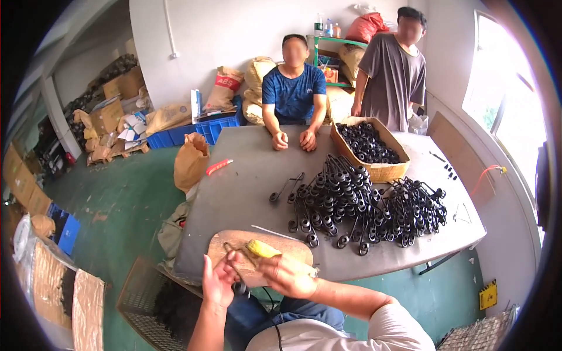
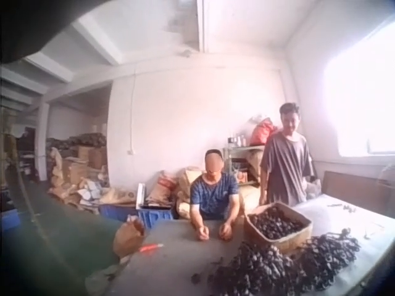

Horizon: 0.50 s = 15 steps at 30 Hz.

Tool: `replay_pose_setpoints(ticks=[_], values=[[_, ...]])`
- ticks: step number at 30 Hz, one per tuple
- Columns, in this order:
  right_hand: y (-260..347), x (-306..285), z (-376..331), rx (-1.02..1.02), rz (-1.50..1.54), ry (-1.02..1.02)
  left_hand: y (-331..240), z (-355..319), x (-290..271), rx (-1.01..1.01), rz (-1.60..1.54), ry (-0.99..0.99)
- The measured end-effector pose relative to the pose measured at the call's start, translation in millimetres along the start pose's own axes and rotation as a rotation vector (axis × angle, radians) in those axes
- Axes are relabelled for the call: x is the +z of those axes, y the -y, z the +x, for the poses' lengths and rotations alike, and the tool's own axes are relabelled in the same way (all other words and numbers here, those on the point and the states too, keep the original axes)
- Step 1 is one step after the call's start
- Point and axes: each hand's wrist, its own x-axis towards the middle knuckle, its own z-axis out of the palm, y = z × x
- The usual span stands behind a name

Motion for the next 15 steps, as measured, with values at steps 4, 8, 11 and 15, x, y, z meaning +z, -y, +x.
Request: replay_pose_setpoints(ticks=[4, 8, 11, 15], values=[[6.7, 11.7, -28.8, -0.100, 0.097, 0.183, -9.2, 5.4, 5.5, 0.108, -0.158, 0.015], [-10.4, -19.9, -42.4, 0.177, -0.060, 0.185, -11.2, 7.0, -6.8, 0.277, 0.218, 0.136], [-21.3, -10.1, -65.8, 0.545, -0.371, 0.403, -24.0, -11.2, -9.3, 0.465, 0.406, -0.016], [-40.8, -2.0, -66.7, 0.542, -0.379, 0.551, -37.1, -13.6, -6.4, 0.507, 0.345, -0.042]])
